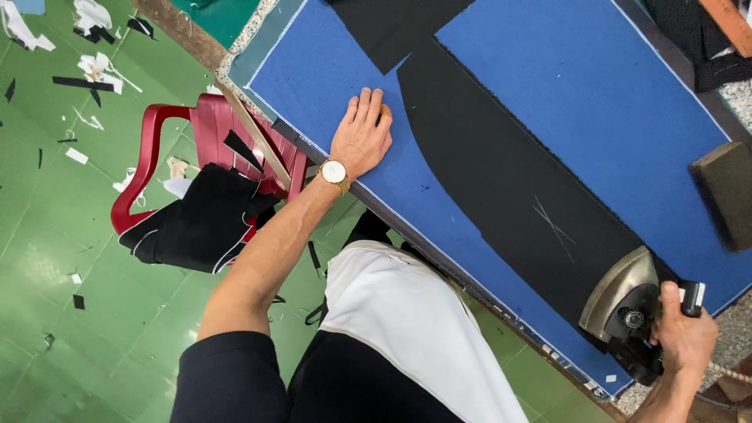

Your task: The person irons a black fabric piece on a blue work surface. They then cut a white strip of material using scissors and place it on the black fabric, ironing it down to secure it.

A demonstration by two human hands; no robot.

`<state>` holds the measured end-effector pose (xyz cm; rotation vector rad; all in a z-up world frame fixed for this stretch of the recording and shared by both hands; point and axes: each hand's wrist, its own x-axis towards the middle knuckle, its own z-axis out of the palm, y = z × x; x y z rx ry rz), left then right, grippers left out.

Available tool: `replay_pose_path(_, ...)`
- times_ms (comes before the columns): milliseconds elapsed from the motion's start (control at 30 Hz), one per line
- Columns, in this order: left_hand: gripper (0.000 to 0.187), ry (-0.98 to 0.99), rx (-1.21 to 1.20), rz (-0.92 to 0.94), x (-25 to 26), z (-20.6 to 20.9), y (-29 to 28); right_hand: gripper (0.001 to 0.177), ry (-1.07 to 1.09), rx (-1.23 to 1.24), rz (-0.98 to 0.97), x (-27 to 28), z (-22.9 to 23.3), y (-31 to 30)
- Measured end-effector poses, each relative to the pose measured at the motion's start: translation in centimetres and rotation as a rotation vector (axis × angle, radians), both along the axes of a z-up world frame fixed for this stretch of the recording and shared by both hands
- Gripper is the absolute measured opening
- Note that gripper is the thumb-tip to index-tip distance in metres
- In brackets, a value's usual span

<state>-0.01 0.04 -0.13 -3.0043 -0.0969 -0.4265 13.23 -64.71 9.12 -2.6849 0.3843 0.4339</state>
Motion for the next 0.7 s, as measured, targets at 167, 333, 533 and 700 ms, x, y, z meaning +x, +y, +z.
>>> replay_pose_path(167, 0.033, -0.064, -0.009, -0.032, 0.2, 0.9, 0.3, 0.056, 0.147, 0.008, -0.017, -0.2, 4.0, 7.4)
replay_pose_path(333, 0.026, -0.108, -0.287, 0.004, 0.4, 2.0, 0.4, 0.061, 0.178, -0.074, 0.149, 0.0, 6.0, 18.2)
replay_pose_path(533, 0.028, -0.195, -0.253, 0.001, 0.6, -0.1, 1.0, 0.051, 0.069, 0.044, 0.475, 1.1, 4.7, 31.0)
replay_pose_path(700, 0.026, -0.168, -0.271, 0.012, 0.7, 0.4, 0.7, 0.061, 0.107, 0.196, 0.588, 3.3, 8.9, 42.1)
